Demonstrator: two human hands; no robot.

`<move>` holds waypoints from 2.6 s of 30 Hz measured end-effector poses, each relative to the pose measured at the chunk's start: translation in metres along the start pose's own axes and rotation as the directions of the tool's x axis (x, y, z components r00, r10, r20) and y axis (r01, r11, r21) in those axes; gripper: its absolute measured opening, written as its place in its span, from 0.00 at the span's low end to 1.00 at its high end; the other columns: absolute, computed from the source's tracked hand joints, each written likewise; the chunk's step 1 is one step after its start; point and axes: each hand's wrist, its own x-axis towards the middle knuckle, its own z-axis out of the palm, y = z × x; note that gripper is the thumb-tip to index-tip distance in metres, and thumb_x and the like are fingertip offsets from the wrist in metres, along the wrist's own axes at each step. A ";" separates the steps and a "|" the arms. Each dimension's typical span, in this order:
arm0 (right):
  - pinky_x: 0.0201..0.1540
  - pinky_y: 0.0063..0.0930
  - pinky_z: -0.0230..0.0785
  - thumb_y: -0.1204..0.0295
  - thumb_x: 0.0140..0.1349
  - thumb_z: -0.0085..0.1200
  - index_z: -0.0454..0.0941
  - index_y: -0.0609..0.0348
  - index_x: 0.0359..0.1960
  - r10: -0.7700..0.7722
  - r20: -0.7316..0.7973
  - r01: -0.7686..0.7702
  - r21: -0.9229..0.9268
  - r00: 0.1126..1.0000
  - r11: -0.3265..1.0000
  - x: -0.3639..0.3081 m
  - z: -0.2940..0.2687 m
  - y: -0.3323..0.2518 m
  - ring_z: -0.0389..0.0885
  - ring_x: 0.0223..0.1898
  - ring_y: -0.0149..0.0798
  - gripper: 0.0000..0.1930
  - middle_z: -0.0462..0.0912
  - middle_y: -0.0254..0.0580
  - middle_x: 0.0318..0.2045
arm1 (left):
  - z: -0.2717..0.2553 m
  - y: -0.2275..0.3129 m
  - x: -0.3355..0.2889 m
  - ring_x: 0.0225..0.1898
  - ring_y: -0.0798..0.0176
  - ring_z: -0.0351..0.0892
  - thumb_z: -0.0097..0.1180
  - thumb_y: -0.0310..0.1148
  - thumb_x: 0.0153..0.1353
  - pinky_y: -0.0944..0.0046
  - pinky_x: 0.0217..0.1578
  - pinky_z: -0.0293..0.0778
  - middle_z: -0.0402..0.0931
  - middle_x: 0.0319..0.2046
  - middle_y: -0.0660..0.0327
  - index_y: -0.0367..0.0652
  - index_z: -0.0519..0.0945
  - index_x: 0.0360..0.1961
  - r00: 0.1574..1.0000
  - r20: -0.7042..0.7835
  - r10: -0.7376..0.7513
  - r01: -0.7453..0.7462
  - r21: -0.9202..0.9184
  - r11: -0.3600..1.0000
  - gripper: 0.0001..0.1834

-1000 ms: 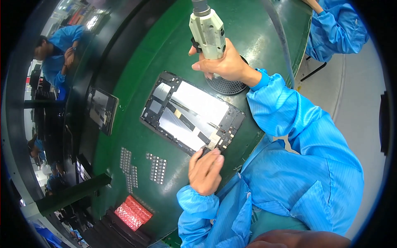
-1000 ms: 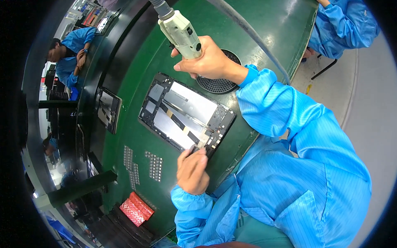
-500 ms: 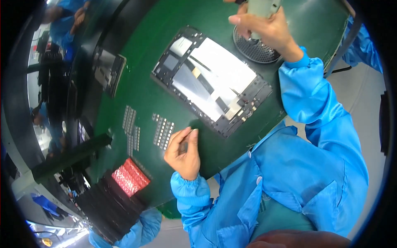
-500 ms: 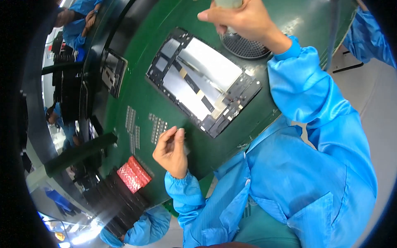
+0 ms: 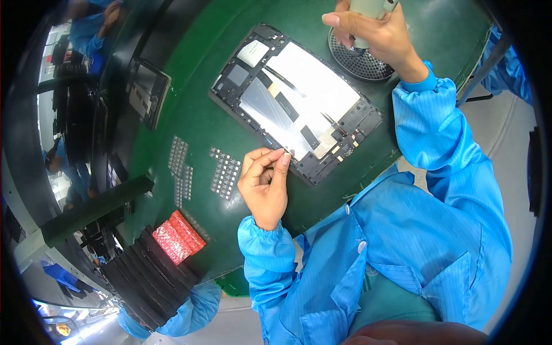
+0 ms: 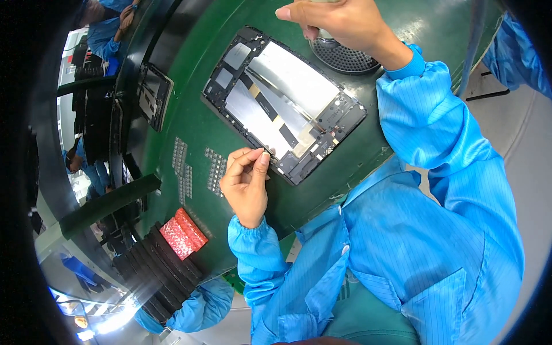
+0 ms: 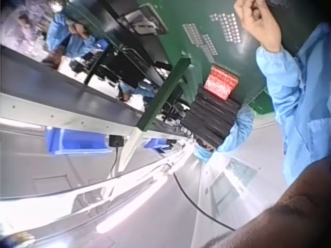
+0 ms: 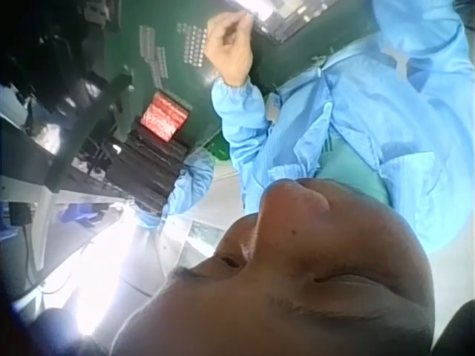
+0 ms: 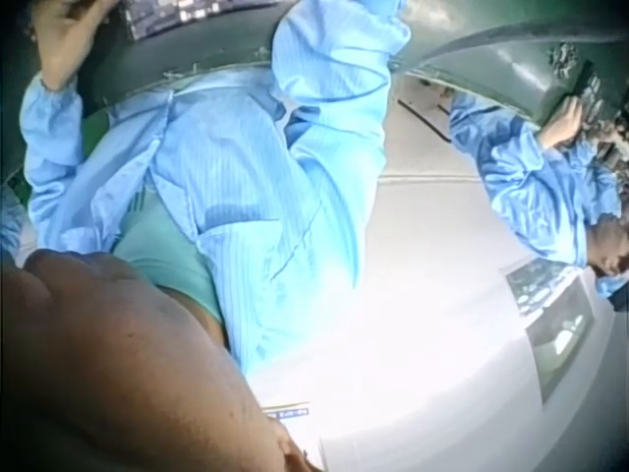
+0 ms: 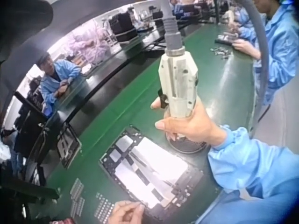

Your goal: The person assembles tablets by placing small components onto tablet frames by hand, fastening them using a power screwdriver, and sliding the tablets down the assembly line.

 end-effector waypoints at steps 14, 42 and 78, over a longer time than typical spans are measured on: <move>0.15 0.19 0.63 0.82 0.49 0.60 0.67 0.70 0.44 0.294 -0.213 -0.347 -0.283 0.932 0.894 -0.001 0.003 -0.020 0.71 0.13 0.27 0.20 0.74 0.36 0.16 | 0.006 -0.001 0.003 0.29 0.74 0.69 0.57 0.17 0.53 0.78 0.25 0.67 0.68 0.36 0.62 0.33 0.79 0.34 0.999 0.006 0.032 -0.032 0.063 0.997 0.06; 0.16 0.16 0.63 0.80 0.50 0.58 0.72 0.69 0.40 0.444 0.100 -0.420 -0.194 0.890 0.886 -0.018 0.114 0.027 0.71 0.14 0.23 0.15 0.73 0.32 0.15 | -0.002 -0.013 0.023 0.23 0.60 0.68 0.63 0.34 0.46 0.59 0.23 0.65 0.67 0.19 0.62 0.43 0.81 0.41 0.811 0.336 0.479 -0.583 0.536 0.611 0.18; 0.28 0.25 0.69 0.77 0.44 0.59 0.76 0.63 0.38 0.276 0.361 -0.087 -0.461 0.891 0.883 -0.030 0.115 0.038 0.78 0.23 0.32 0.16 0.79 0.40 0.23 | -0.103 -0.009 0.051 0.19 0.63 0.71 0.69 0.34 0.40 0.64 0.25 0.70 0.75 0.29 0.53 0.33 0.79 0.39 0.977 -0.161 0.140 0.005 0.672 0.741 0.24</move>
